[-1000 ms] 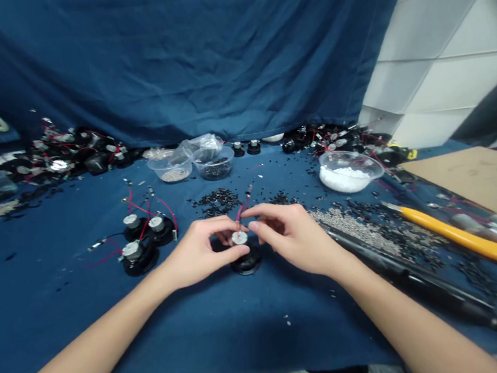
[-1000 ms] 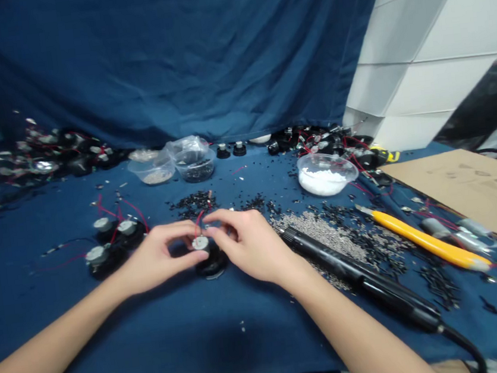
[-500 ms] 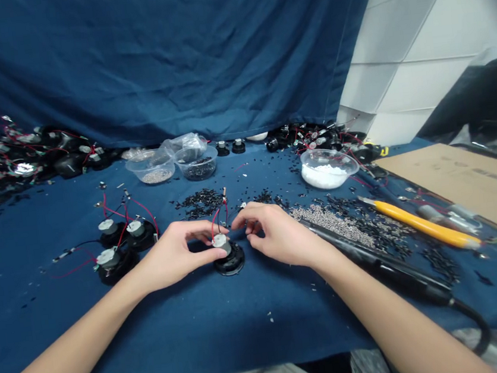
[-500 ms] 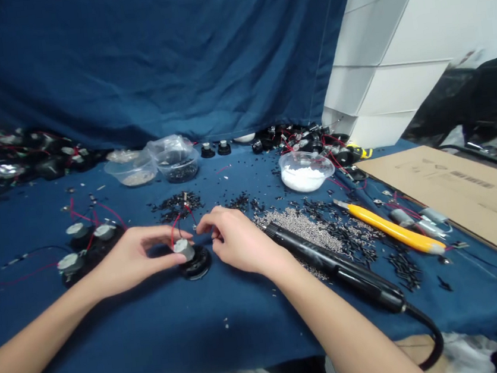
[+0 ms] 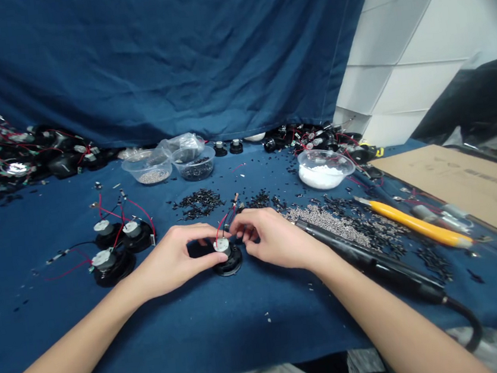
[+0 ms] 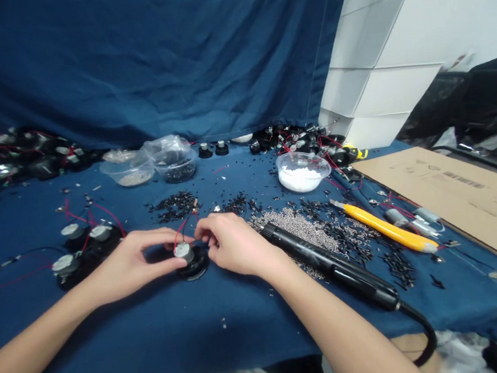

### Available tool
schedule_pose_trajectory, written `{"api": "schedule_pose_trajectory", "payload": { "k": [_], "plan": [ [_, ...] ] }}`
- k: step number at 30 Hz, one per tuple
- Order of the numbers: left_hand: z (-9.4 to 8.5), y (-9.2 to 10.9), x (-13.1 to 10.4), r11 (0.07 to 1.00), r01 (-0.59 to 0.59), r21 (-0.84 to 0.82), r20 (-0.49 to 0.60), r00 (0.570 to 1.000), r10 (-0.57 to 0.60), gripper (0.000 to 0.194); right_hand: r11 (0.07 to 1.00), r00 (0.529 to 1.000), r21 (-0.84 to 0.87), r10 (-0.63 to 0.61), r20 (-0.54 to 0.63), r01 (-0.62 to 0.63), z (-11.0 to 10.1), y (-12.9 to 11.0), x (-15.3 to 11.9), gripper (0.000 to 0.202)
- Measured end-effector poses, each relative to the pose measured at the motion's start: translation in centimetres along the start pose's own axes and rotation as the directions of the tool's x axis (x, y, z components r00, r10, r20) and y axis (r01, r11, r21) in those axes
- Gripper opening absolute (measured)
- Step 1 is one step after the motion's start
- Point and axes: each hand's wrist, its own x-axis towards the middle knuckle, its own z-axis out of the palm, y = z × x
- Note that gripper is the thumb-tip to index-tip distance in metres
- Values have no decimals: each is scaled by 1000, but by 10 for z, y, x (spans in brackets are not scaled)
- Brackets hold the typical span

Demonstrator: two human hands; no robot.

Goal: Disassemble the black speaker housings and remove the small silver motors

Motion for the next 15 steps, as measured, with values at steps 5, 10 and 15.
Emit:
{"api": "schedule_pose_trajectory", "payload": {
  "k": [5, 10, 15],
  "plan": [
    [-1, 0, 1, 997, -78, 5, 26, 997, 78, 23, 991, 995, 104, 81, 50, -86, -1, -1, 1, 19],
    [0, -2, 2, 999, -32, -20, -4, 999, 32, 24, 967, 983, 199, 138, 123, -161, -2, 1, 2, 9],
    [1, -6, 4, 994, -8, -106, 6, 1000, 9, 22, 921, 967, 322, 160, 200, -219, -4, 3, 3, 13]
  ]
}}
